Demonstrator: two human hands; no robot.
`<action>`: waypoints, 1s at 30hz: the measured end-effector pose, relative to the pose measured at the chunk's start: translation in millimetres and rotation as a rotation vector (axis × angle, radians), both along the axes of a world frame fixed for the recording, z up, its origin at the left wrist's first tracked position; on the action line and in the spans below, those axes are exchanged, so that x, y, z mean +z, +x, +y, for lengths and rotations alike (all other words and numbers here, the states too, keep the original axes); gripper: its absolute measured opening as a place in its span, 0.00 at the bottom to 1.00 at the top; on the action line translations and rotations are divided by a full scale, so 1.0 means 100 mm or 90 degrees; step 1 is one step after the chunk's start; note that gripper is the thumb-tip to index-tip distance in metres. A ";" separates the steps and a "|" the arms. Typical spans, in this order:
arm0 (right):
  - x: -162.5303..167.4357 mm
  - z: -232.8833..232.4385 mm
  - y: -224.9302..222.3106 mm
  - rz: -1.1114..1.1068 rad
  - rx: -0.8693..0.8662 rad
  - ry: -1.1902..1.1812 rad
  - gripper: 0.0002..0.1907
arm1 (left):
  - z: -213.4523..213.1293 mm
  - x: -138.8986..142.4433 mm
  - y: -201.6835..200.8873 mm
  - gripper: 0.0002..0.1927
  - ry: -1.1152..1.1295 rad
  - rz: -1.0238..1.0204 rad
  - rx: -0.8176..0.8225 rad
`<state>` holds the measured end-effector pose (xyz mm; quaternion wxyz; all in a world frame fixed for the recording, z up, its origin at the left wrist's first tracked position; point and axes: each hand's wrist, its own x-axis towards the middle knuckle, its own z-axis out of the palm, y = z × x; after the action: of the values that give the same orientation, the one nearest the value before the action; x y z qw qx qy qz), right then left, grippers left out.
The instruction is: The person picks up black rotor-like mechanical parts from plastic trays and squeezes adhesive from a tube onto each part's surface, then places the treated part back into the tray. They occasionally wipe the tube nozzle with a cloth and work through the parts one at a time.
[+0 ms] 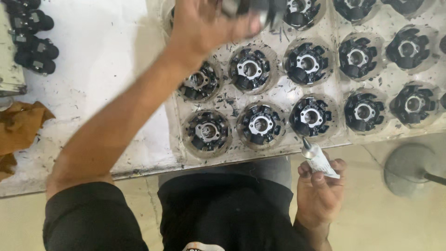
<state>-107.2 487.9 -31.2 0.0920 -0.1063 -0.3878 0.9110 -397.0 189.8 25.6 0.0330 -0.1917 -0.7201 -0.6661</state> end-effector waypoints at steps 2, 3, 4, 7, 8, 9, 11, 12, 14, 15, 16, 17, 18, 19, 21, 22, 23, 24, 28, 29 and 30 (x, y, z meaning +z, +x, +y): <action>0.03 -0.12 0.08 0.039 0.029 0.020 0.15 | 0.04 0.07 0.70 0.34 0.290 0.000 -0.076; 0.05 -0.18 0.13 0.034 0.017 0.029 0.16 | 0.04 0.12 1.04 0.34 0.459 -0.105 -0.122; 0.06 -0.24 0.18 0.032 0.004 0.037 0.17 | 0.03 0.16 1.32 0.35 0.602 -0.206 -0.145; 0.08 -0.39 0.30 0.073 -0.012 0.081 0.16 | 0.05 0.26 1.96 0.42 0.653 -0.261 -0.058; 0.09 -0.43 0.33 0.095 -0.010 0.098 0.15 | 0.07 0.28 2.12 0.45 0.607 -0.235 -0.001; 0.09 -0.47 0.36 0.113 -0.008 0.129 0.15 | 0.07 0.30 2.27 0.41 0.636 -0.206 -0.002; 0.11 -0.53 0.43 0.139 0.001 0.194 0.14 | 0.08 0.30 2.51 0.33 0.652 -0.143 0.013; 0.12 -0.56 0.46 0.174 -0.025 0.254 0.14 | 0.09 0.29 2.61 0.30 0.637 -0.106 0.028; 0.15 -0.61 0.53 0.250 -0.075 0.369 0.13 | 0.11 0.26 2.77 0.25 0.519 -0.026 0.068; 0.17 -0.64 0.56 0.263 -0.095 0.413 0.13 | 0.11 0.25 2.85 0.24 0.468 0.006 0.081; 0.19 -0.66 0.59 0.278 -0.116 0.456 0.13 | 0.11 0.24 2.90 0.22 0.430 0.026 0.077; 0.21 -0.69 0.61 0.298 -0.137 0.488 0.13 | 0.10 0.25 2.94 0.22 0.409 0.036 0.074; 0.22 -0.71 0.63 0.317 -0.160 0.519 0.13 | 0.10 0.25 2.98 0.21 0.388 0.047 0.072; 0.23 -0.72 0.64 0.341 -0.183 0.539 0.13 | 0.11 0.27 3.00 0.21 0.384 0.051 0.071; 0.26 -0.74 0.66 0.369 -0.218 0.575 0.14 | 0.10 0.32 3.03 0.21 0.370 0.059 0.077; 0.26 -0.75 0.66 0.372 -0.230 0.591 0.14 | 0.10 0.34 3.05 0.21 0.360 0.063 0.083; 0.27 -0.75 0.67 0.373 -0.241 0.608 0.15 | 0.10 0.37 3.06 0.21 0.356 0.066 0.085; 0.28 -0.76 0.68 0.382 -0.249 0.628 0.14 | 0.10 0.38 3.07 0.20 0.351 0.070 0.088; 0.35 -0.75 0.73 0.419 -0.267 0.731 0.14 | 0.07 0.42 3.10 0.19 0.324 0.093 0.097; 0.37 -0.75 0.75 0.428 -0.268 0.762 0.14 | 0.06 0.42 3.11 0.19 0.309 0.097 0.103; 0.40 -0.74 0.77 0.423 -0.247 0.782 0.14 | 0.06 0.42 3.12 0.19 0.294 0.101 0.109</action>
<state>-30.5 413.4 8.7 0.4080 0.1802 -0.7553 0.4802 -85.3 195.8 67.2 0.1885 -0.1693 -0.5575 -0.7905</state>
